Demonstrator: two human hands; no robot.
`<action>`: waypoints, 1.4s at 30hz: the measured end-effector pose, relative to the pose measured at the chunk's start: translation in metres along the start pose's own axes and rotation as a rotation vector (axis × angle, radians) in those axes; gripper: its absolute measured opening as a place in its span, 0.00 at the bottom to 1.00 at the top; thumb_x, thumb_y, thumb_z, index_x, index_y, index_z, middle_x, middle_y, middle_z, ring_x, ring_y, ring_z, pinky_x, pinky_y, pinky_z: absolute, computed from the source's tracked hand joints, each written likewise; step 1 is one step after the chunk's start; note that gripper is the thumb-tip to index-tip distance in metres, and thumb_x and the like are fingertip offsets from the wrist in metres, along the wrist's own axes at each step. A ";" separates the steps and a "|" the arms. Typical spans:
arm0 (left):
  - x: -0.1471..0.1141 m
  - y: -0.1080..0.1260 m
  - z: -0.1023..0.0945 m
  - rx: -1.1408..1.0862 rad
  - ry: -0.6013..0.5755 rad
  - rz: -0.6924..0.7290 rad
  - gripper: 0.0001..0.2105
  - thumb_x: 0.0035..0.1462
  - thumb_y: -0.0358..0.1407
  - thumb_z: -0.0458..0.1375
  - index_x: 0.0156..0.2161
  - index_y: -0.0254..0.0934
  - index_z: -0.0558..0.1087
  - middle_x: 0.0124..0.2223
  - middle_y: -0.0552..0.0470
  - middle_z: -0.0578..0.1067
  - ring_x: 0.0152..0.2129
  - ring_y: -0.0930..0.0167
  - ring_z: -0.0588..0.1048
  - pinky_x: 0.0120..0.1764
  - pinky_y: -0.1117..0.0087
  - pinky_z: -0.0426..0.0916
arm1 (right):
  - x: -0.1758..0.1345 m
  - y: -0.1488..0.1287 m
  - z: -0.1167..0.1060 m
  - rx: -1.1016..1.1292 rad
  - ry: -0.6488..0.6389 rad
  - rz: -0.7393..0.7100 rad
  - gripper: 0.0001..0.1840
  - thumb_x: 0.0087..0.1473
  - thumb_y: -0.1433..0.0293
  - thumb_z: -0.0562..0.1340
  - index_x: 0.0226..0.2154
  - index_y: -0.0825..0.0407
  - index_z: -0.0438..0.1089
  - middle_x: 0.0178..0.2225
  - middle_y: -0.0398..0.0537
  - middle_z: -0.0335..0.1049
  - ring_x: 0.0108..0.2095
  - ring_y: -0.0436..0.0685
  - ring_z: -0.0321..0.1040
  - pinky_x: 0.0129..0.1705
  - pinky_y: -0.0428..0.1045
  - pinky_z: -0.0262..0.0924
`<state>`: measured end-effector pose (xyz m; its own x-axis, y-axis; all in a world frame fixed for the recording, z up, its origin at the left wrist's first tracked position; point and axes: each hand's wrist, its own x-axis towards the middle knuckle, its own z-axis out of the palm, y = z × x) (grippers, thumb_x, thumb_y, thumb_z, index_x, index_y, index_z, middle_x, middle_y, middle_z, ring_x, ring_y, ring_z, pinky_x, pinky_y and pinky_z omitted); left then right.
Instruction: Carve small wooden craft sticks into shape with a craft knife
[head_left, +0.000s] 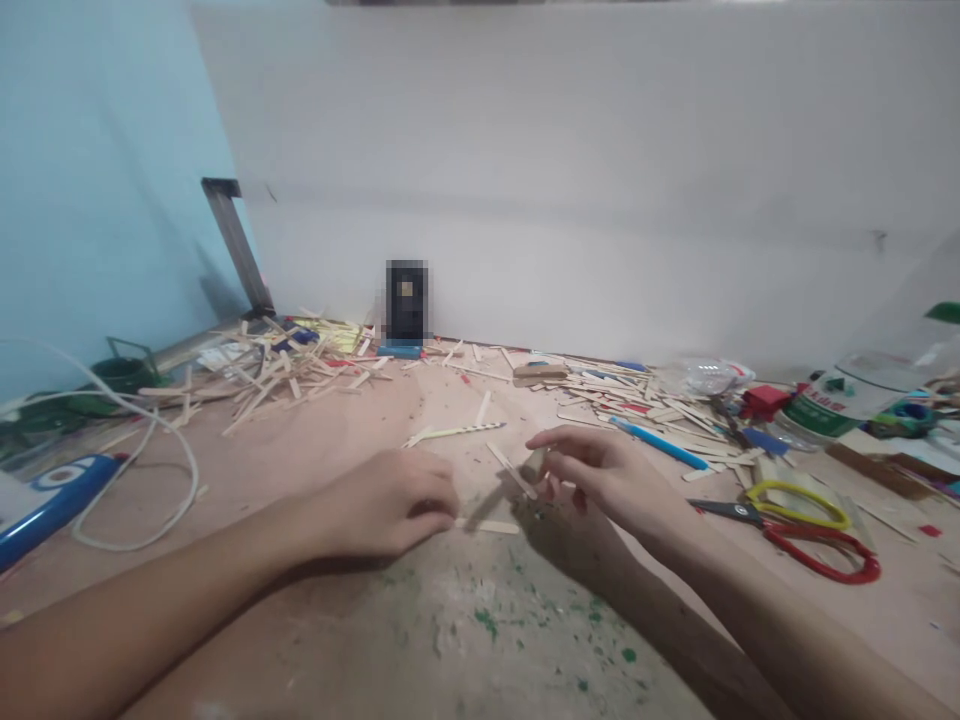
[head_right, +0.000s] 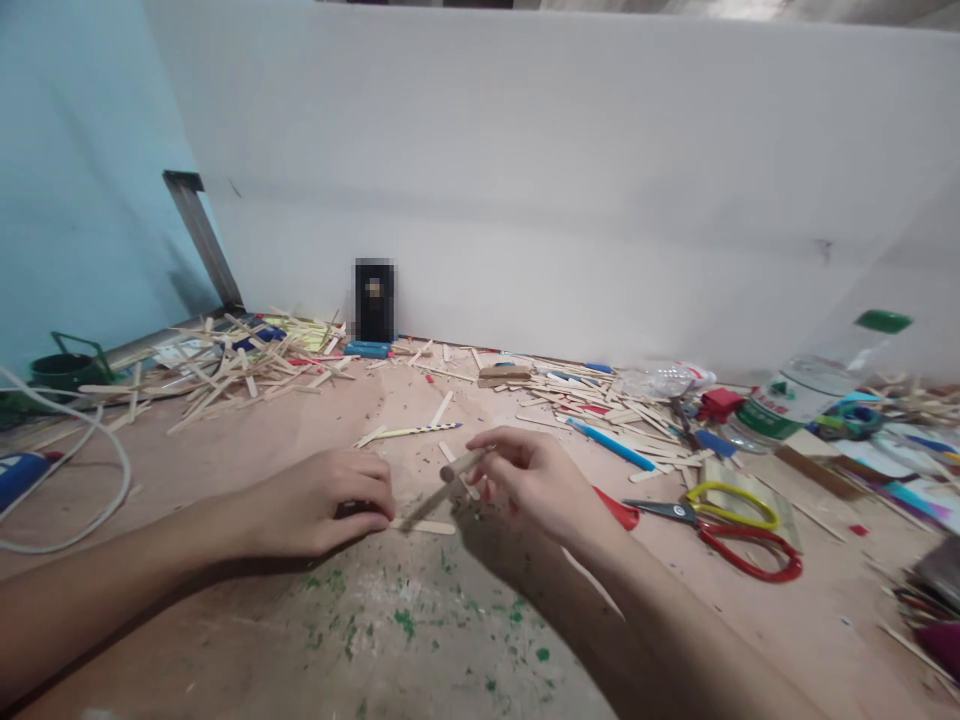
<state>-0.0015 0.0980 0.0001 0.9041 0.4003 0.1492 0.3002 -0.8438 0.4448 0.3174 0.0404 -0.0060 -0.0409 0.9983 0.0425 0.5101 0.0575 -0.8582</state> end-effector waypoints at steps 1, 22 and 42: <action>0.000 0.000 0.000 -0.006 0.000 -0.003 0.12 0.81 0.44 0.68 0.50 0.36 0.82 0.47 0.49 0.85 0.43 0.66 0.85 0.51 0.58 0.86 | -0.002 -0.002 0.003 0.051 0.001 0.021 0.19 0.78 0.56 0.74 0.60 0.52 0.80 0.54 0.52 0.83 0.46 0.60 0.83 0.48 0.58 0.84; 0.006 0.000 0.018 0.090 0.064 -0.005 0.11 0.80 0.43 0.68 0.51 0.36 0.82 0.49 0.49 0.85 0.45 0.65 0.85 0.52 0.57 0.86 | -0.013 -0.008 0.034 0.283 -0.201 0.145 0.17 0.78 0.57 0.73 0.58 0.51 0.80 0.53 0.51 0.83 0.45 0.59 0.83 0.48 0.57 0.83; 0.019 0.009 0.018 0.189 0.044 0.069 0.06 0.79 0.32 0.67 0.45 0.35 0.83 0.42 0.53 0.84 0.42 0.66 0.84 0.53 0.58 0.83 | -0.019 0.005 0.024 0.470 -0.139 0.138 0.20 0.79 0.51 0.72 0.53 0.52 0.80 0.43 0.46 0.81 0.37 0.55 0.79 0.37 0.50 0.77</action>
<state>0.0235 0.0915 -0.0088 0.9115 0.3511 0.2141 0.2934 -0.9201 0.2595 0.2999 0.0215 -0.0238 -0.1305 0.9831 -0.1285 0.0780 -0.1190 -0.9898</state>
